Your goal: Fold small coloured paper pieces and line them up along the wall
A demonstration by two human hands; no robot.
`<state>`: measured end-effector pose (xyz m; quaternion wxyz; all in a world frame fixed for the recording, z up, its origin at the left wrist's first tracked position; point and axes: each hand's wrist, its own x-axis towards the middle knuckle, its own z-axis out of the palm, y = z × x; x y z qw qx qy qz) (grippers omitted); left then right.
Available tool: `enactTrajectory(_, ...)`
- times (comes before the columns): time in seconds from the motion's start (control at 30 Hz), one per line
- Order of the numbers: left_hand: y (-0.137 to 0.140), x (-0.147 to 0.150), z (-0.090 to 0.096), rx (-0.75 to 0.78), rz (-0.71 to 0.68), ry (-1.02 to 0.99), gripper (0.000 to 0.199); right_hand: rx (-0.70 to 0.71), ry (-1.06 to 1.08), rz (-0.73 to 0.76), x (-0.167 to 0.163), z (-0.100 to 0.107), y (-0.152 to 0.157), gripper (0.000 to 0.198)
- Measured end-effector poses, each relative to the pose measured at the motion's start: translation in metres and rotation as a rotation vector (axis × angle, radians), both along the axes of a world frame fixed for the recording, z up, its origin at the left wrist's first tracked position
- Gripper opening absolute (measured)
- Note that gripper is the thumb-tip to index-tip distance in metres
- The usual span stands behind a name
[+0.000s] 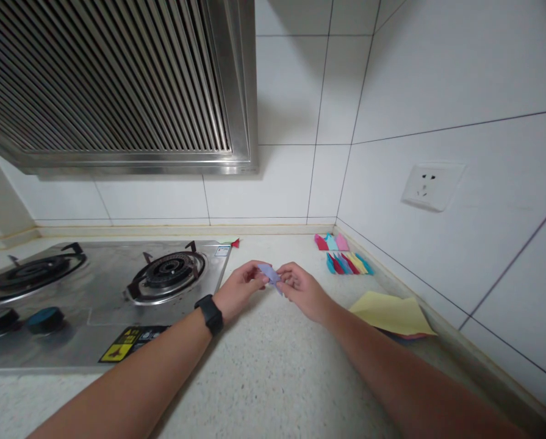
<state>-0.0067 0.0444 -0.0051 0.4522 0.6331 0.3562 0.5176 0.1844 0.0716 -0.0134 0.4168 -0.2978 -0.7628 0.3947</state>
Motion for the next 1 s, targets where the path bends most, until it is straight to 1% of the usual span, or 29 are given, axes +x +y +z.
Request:
enactTrajectory(0.17,0.001,-0.005,0.001,0.007,0.031,0.065,0.038,0.182,-0.083,-0.169,0.007,0.002,0.003,0.020)
enactTrajectory(0.33,0.005,-0.008,-0.001,0.033,0.091,0.127,0.033,0.388,-0.204,-0.242,0.013,0.010,0.000,0.014)
enactTrajectory(0.43,0.005,-0.009,-0.002,0.069,0.151,0.198,0.033,0.472,-0.240,-0.264,0.015,0.013,0.000,0.015)
enactTrajectory(0.63,0.001,-0.009,0.001,0.122,0.235,0.290,0.028,0.559,-0.265,-0.275,0.017,0.014,0.002,0.013)
enactTrajectory(0.8,0.001,-0.010,0.003,0.137,0.300,0.311,0.025,0.546,-0.266,-0.277,0.018,0.013,0.004,0.011)
enactTrajectory(1.0,-0.001,-0.010,0.004,0.103,0.300,0.292,0.027,0.541,-0.251,-0.280,0.020,0.014,0.006,0.008)
